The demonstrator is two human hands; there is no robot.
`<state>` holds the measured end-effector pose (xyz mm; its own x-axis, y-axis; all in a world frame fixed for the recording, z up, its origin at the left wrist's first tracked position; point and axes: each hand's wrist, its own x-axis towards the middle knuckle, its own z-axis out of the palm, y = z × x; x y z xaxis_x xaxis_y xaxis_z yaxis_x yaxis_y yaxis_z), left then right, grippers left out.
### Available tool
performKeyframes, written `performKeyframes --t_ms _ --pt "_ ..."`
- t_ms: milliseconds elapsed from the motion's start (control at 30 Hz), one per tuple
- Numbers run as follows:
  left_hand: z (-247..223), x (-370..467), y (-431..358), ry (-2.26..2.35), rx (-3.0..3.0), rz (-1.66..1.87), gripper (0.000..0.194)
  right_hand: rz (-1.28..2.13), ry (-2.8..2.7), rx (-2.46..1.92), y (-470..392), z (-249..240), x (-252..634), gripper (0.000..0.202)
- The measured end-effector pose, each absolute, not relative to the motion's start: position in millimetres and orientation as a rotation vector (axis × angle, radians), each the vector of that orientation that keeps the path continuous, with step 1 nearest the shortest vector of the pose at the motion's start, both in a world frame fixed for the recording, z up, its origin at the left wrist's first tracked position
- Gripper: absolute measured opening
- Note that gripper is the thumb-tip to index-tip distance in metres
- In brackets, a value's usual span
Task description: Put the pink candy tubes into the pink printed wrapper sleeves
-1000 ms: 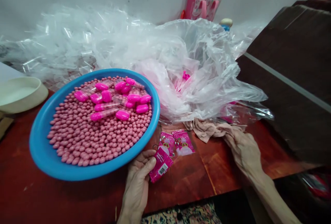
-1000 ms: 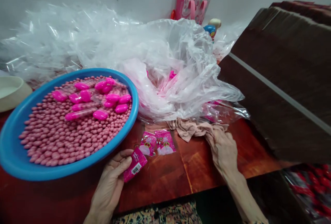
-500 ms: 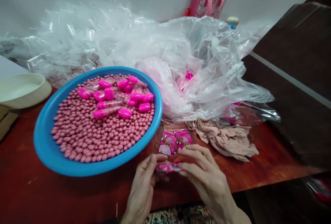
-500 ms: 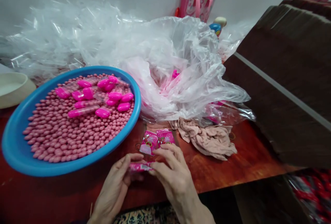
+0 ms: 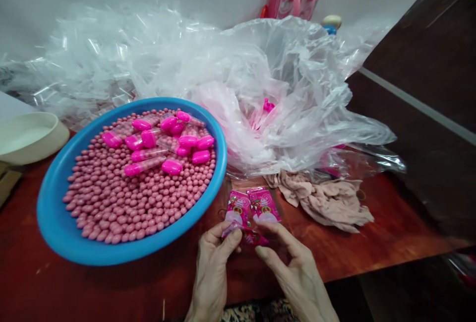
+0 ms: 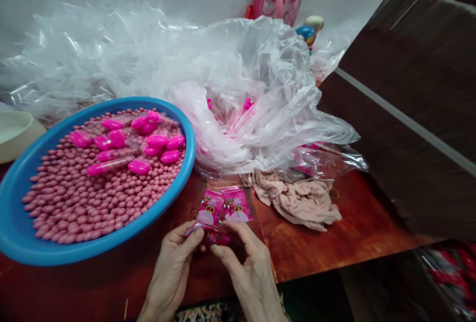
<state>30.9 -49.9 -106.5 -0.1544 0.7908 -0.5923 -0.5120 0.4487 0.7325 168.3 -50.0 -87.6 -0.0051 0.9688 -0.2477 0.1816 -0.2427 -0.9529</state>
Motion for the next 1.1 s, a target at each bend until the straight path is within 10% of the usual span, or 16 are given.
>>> performKeyframes --t_ms 1100 --pt "-98 27 -37 1.223 0.418 1.04 0.019 1.441 -1.192 -1.546 -45 -90 177 0.032"
